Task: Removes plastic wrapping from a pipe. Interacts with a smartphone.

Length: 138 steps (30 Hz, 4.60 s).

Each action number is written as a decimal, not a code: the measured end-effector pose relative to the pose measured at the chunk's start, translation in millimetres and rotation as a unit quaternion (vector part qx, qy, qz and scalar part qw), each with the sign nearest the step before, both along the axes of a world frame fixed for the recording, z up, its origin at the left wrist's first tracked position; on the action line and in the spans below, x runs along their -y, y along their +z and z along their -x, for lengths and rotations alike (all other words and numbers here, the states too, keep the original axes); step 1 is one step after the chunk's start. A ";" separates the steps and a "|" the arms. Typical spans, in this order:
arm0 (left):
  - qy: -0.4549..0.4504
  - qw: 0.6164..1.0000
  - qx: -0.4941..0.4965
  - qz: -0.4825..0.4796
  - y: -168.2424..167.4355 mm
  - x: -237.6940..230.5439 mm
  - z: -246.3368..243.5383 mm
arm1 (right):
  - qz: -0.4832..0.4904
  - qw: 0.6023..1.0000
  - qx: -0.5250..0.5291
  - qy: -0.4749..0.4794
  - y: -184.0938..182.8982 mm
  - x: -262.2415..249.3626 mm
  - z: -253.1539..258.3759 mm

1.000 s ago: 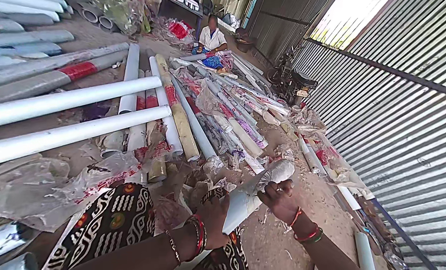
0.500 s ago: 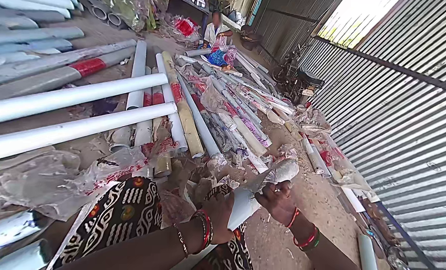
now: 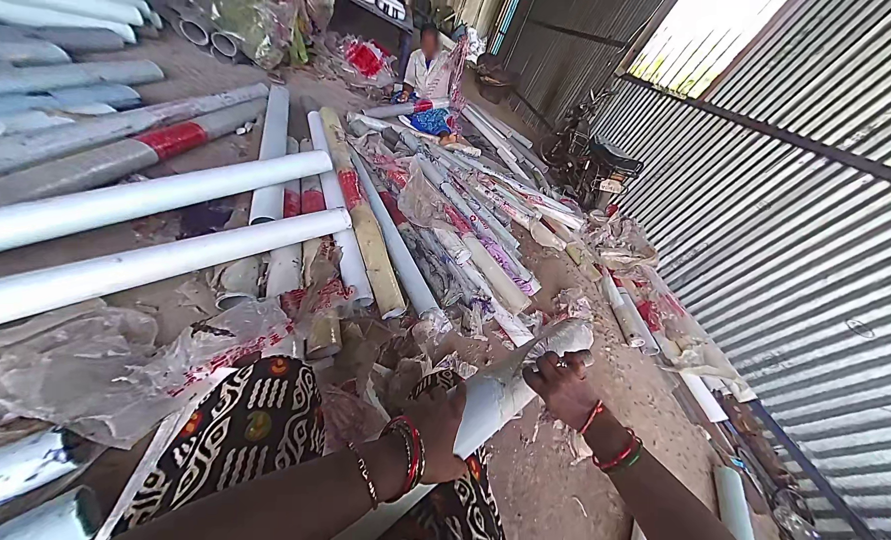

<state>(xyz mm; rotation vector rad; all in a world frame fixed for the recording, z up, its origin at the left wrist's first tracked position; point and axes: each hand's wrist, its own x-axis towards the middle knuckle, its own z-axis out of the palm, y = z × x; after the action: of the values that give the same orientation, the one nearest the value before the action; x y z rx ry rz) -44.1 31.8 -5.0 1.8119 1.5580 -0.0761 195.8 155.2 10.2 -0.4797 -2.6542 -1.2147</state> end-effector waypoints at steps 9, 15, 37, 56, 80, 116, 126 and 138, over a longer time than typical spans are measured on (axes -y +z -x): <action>0.006 1.000 0.011 0.004 -2.6 3.0 0.5 | 0.004 0.998 -0.013 0.063 -1.2 18.2 17.1; 0.010 1.000 0.000 -0.004 -1.0 1.5 1.8 | 0.046 0.998 0.046 -0.024 19.6 -6.9 2.5; 0.001 1.000 0.009 -0.021 -0.7 3.4 3.0 | 0.005 0.999 -0.030 -0.023 -6.0 -9.1 -23.6; -0.063 0.951 0.225 -0.203 -25.1 -77.9 -5.4 | 0.378 0.422 -0.823 -0.037 -76.4 57.3 -2.5; 0.258 0.889 0.368 -0.092 -31.1 -109.2 -32.6 | 0.442 0.275 -0.851 -0.067 -99.8 66.4 9.2; 0.050 0.990 0.130 0.015 -8.8 -32.1 -3.2 | 0.418 0.753 -0.441 -0.254 -60.4 186.9 53.3; 0.032 0.975 0.218 -0.012 -25.9 -35.2 14.9 | 0.354 0.812 -0.419 -0.198 -91.1 182.2 60.2; 0.029 0.979 0.199 -0.022 -28.7 -37.1 18.9 | 0.215 0.875 -0.372 -0.225 -109.8 164.2 70.0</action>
<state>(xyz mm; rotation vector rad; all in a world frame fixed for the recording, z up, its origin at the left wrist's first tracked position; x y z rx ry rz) -63.0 68.9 -33.7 1.6871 1.3295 0.3323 125.8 -9.0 -99.6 -1.3731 -2.1355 -0.3380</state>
